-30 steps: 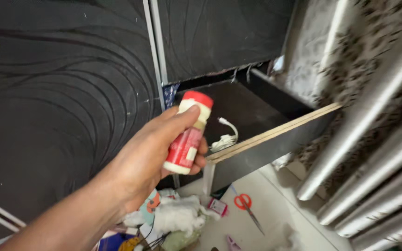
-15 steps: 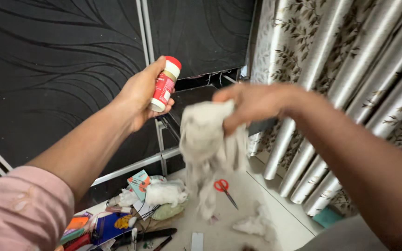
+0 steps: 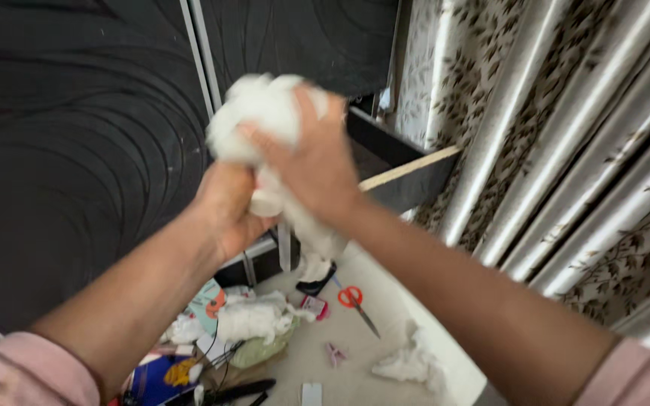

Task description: The person wipes the inside of an open drawer with a white cloth, then places a white power adapter, a light blue cylindrical container, and a red-capped jar into the drawer. The person also handles a small light green drawstring pouch.

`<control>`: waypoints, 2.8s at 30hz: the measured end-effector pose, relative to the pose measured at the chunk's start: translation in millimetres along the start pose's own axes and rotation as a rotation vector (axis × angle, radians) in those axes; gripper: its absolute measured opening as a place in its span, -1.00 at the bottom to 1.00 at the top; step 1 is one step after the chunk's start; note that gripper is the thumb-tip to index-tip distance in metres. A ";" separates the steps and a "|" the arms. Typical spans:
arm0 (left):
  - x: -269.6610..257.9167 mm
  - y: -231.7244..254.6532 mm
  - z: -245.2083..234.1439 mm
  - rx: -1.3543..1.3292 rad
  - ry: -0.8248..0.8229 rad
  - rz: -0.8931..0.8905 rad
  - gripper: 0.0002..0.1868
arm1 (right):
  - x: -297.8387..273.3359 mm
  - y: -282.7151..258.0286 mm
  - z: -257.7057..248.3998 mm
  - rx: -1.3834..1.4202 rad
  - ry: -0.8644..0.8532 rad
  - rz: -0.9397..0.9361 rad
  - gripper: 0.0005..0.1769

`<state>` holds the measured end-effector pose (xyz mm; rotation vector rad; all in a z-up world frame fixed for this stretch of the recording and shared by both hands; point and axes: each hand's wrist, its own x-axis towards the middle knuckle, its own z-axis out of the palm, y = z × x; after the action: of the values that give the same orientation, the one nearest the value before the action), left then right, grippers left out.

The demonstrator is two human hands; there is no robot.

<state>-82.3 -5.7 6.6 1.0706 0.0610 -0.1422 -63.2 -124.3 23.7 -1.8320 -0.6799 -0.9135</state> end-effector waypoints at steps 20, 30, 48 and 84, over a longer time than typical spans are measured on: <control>13.9 -12.3 -1.6 0.174 0.079 0.011 -0.56 | -3.1 36.0 -6.3 -0.114 -0.060 0.198 -0.55; -4.4 12.5 -28.1 0.204 -0.016 0.122 -0.59 | -10.9 18.0 -4.0 0.073 -0.201 0.337 -0.41; -19.0 10.6 -20.9 1.304 0.175 0.462 -0.56 | -25.1 11.7 -16.1 0.737 -0.404 0.154 -0.58; 2.2 28.2 -14.3 -0.167 0.135 0.194 -0.48 | -67.9 -16.3 0.9 0.109 -0.294 0.012 -0.31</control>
<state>-75.7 19.9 24.1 0.9122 0.0884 0.1093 -114.0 -121.3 -24.1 -1.8879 -0.8809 -0.5910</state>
